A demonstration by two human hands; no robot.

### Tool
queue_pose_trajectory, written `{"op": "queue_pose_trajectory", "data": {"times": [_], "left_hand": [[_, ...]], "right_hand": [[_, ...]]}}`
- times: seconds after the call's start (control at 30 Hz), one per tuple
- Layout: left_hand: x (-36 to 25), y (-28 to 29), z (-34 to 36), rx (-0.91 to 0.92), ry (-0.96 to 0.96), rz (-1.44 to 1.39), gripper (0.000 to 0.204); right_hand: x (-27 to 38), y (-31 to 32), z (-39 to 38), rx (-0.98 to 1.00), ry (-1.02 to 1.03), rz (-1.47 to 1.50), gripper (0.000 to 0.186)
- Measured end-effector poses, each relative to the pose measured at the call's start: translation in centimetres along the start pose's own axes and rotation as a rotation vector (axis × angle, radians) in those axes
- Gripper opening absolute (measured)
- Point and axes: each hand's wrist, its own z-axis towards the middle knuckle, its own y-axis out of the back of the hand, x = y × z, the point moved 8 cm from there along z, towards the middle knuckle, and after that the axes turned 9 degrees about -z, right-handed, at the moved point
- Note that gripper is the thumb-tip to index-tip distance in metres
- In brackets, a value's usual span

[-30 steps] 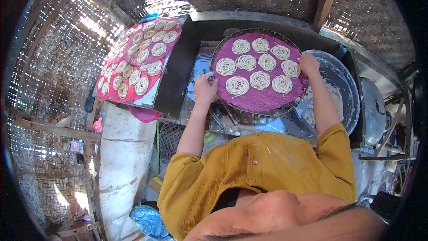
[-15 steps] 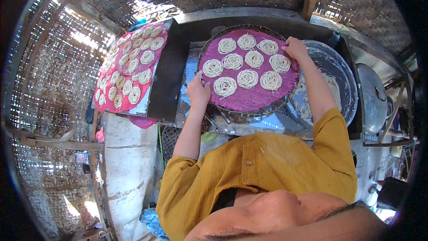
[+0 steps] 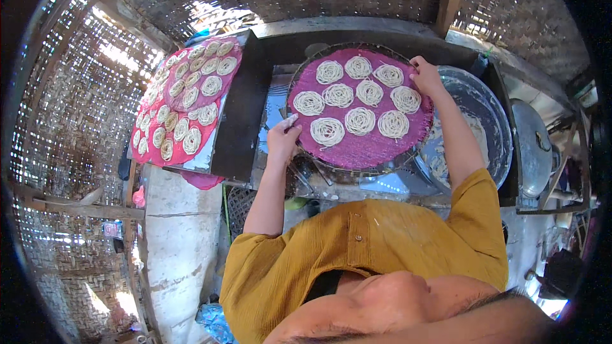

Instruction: The person prepares round pastries by dispensing batter into a circular mold on a purple mat, smoothing it out, and then reloading the dispenser with more batter from a large bowl.

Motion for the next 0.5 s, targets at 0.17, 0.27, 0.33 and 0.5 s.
{"op": "queue_pose_trajectory", "data": {"times": [0.17,0.27,0.33,0.5], "left_hand": [[-4.3,-0.1,-0.2,0.094,-0.316,0.03,0.035],[-7.6,0.6,0.2,0.206,-0.276,0.031,0.034],[-8.3,2.8,0.8,0.208,-0.328,-0.013,0.034],[-11.7,14.3,1.8,0.136,-0.457,0.009,0.033]], "right_hand": [[3.7,2.1,-0.2,0.129,0.254,-0.053,0.026],[5.5,5.1,-0.5,0.11,0.314,-0.072,0.028],[8.7,6.8,-0.3,0.152,0.309,-0.035,0.031],[20.8,8.7,0.9,0.208,0.323,0.096,0.033]]}}
